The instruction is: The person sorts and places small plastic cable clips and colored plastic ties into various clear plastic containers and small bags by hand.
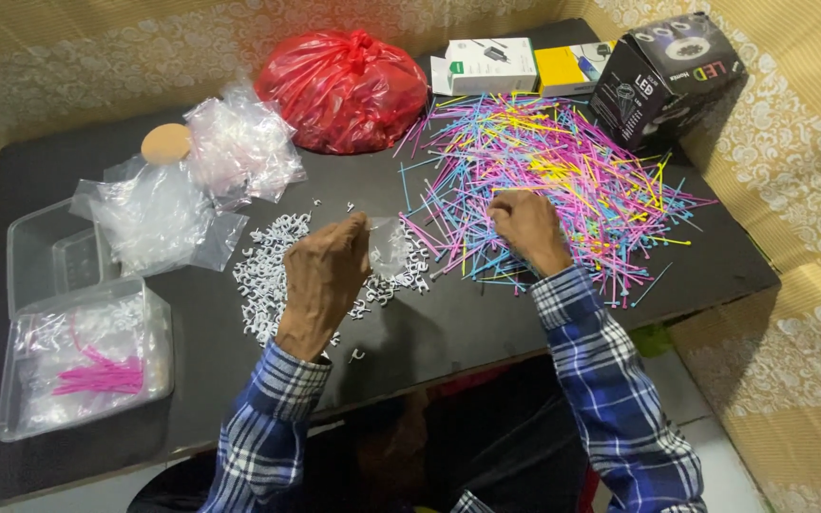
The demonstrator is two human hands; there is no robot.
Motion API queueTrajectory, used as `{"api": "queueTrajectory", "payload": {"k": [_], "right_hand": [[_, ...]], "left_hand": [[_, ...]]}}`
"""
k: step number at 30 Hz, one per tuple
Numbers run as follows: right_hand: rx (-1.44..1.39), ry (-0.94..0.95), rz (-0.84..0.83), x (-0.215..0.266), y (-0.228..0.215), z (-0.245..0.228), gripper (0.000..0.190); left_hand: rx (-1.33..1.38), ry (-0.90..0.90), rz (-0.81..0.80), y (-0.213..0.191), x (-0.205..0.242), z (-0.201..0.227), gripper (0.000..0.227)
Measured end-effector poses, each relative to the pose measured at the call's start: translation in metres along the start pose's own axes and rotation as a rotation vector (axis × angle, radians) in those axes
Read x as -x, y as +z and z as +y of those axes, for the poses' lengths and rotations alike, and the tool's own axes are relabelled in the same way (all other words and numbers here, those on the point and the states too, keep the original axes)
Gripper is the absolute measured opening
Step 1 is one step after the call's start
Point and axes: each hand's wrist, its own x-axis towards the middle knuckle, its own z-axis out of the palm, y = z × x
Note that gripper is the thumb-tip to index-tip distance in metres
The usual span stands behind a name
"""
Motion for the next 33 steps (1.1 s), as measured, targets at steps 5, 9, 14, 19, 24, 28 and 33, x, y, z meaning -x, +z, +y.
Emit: {"api": "queueTrajectory", "payload": {"k": [5, 9, 14, 19, 24, 28, 33], "right_hand": [[-0.161, -0.045, 0.040, -0.001, -0.017, 0.003, 0.017], [-0.227, -0.055, 0.037, 0.004, -0.034, -0.008, 0.017], [0.121, -0.016, -0.127, -0.013, -0.020, -0.010, 0.026], [0.396, -0.022, -0.176, -0.033, 0.018, -0.010, 0.025], [0.185, -0.042, -0.130, -0.039, 0.021, 0.020, 0.026], [-0.101, -0.134, -0.032, -0.023, -0.016, 0.019, 0.022], [-0.529, -0.160, 0.053, 0.007, -0.066, -0.018, 0.015]], "left_hand": [[0.050, -0.001, 0.004, -0.004, 0.001, -0.002, 0.012], [0.067, -0.030, -0.003, -0.004, 0.007, -0.007, 0.012], [0.067, -0.050, -0.012, -0.016, 0.009, -0.010, 0.012], [0.052, -0.051, -0.052, -0.013, 0.013, -0.014, 0.015], [0.093, -0.045, -0.013, -0.025, 0.012, -0.009, 0.019], [0.096, -0.053, -0.005, -0.018, 0.016, -0.015, 0.021], [0.119, -0.035, -0.017, -0.009, 0.014, -0.015, 0.023]]}}
